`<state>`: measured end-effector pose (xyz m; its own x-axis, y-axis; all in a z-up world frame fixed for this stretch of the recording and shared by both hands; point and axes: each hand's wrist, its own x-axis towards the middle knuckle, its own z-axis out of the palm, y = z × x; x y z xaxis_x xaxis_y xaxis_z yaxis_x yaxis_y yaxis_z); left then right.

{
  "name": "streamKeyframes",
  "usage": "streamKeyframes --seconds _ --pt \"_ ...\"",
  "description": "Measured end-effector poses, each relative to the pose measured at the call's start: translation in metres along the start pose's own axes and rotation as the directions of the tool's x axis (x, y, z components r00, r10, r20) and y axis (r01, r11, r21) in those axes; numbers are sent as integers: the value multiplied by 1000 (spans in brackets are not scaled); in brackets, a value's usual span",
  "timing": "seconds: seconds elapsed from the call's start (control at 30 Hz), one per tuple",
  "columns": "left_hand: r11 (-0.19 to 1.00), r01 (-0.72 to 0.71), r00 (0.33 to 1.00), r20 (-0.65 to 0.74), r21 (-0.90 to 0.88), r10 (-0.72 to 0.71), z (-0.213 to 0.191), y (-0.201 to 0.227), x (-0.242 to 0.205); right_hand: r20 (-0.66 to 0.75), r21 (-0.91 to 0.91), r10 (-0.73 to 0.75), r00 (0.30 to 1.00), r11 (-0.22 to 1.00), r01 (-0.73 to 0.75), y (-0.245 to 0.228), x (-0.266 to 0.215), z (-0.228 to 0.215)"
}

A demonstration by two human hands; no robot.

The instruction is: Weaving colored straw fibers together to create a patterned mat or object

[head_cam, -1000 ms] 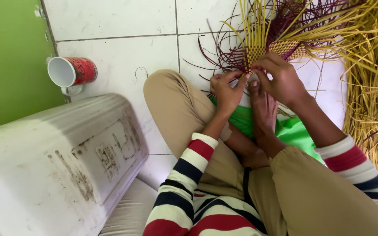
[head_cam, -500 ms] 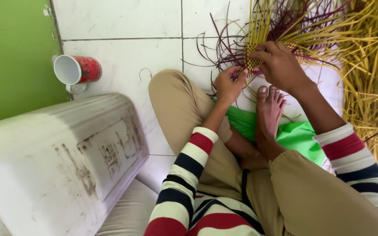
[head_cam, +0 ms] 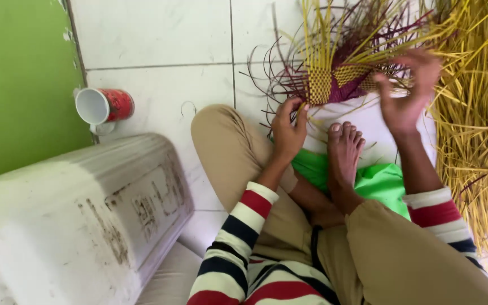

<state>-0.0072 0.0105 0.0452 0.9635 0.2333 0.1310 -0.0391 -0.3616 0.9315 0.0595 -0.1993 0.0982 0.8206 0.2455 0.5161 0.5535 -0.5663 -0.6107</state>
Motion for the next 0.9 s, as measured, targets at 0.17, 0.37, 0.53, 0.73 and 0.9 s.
streamKeyframes --seconds 0.17,0.37,0.53,0.73,0.9 --pt "985 44 999 35 -168 -39 1 8 6 348 304 538 767 709 -636 27 10 -39" --pt "985 155 985 -64 -76 -160 3 0 -7 547 95 664 509 555 -826 -28 45 -43" --pt "961 275 961 -12 -24 -275 21 -20 -28 334 -400 677 656 732 -552 35 -31 -15" --pt "737 488 844 37 -468 -535 39 -40 -34 171 -590 467 867 754 -290 -12 -19 -20" --pt "706 523 811 24 -478 -585 38 -36 -32 -65 -487 -40 997 874 4 -60 -13 7"
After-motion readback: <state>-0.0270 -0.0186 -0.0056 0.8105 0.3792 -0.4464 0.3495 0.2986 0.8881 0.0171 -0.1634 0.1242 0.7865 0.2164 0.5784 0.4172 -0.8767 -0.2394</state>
